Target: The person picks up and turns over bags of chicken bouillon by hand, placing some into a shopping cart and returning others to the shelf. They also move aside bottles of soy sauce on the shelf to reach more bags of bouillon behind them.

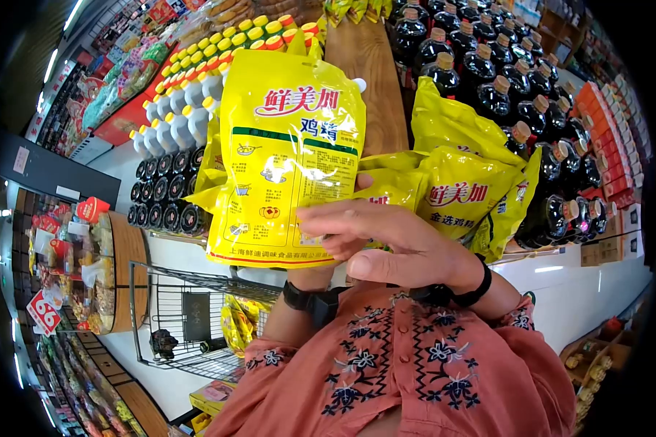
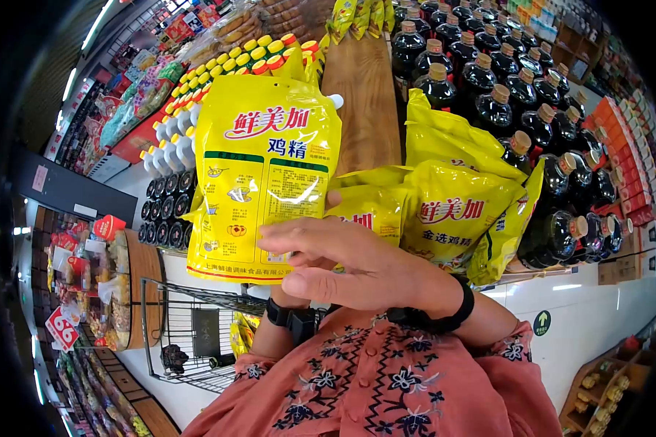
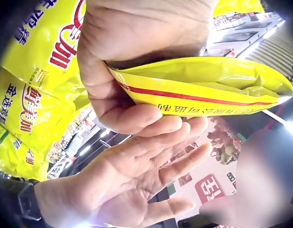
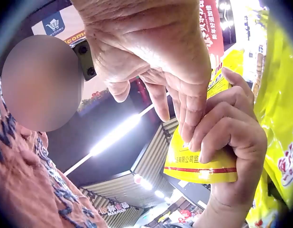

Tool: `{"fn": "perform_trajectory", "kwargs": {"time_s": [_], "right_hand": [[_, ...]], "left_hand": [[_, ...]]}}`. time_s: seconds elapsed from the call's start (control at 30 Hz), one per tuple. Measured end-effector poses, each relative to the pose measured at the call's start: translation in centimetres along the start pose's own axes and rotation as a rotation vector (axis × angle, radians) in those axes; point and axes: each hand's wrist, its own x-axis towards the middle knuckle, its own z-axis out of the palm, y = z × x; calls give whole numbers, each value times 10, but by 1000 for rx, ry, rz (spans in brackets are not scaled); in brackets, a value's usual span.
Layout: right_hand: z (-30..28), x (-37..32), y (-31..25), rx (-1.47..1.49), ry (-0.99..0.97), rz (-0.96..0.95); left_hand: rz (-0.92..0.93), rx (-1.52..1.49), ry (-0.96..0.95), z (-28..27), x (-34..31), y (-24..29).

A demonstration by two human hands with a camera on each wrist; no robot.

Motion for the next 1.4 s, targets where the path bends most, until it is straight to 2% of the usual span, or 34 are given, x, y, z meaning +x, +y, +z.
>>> {"fn": "perform_trajectory", "kwargs": {"time_s": [0.03, 0.13, 0.27, 0.3, 0.43, 0.47, 0.53, 0.67, 0.77, 0.87, 0.9, 1.0, 1.03, 1.13, 1.2, 1.27, 1.4], "right_hand": [[1, 4, 1, 2, 5, -11], [1, 12, -6, 120, -1, 196], [-14, 29, -18, 218, 113, 203], [-17, 33, -23, 161, 194, 189], [-42, 44, -46, -31, 209, 263], [-45, 45, -50, -89, 208, 303], [-52, 47, -62, -205, 209, 384], [-64, 51, -72, -443, 193, 604], [-77, 53, -74, -381, 285, 547], [-83, 57, -68, -316, 384, 465], [-86, 60, -67, -312, 408, 425], [-104, 68, -65, -295, 504, 355], [-115, 73, -65, -307, 541, 316], [-152, 100, -78, -410, 664, 279], [-197, 120, -69, -512, 721, 235], [-229, 144, -60, -636, 857, 174], [-307, 183, -7, -602, 1016, 125]], "left_hand": [[-2, 6, 4, -2, 0, 3], [13, 126, 41, -3, -5, 16], [99, 414, 165, -7, -7, 47], [130, 490, 190, -8, -5, 54], [250, 776, 211, -6, 21, 77], [395, 893, 261, 26, 27, 62], [379, 778, 188, 22, 42, 65], [587, 1161, 241, 24, 56, 64], [732, 1404, 237, 22, 68, 66], [712, 1368, 257, 24, 80, 66], [783, 1416, 223, 19, 86, 70], [886, 1522, 311, 29, 81, 76], [979, 1561, 307, 23, 80, 81], [961, 1504, 300, 25, 65, 81], [941, 1515, 274, 21, 58, 81], [899, 1505, 253, 18, 52, 79], [881, 1515, 293, 12, 42, 81]]}}
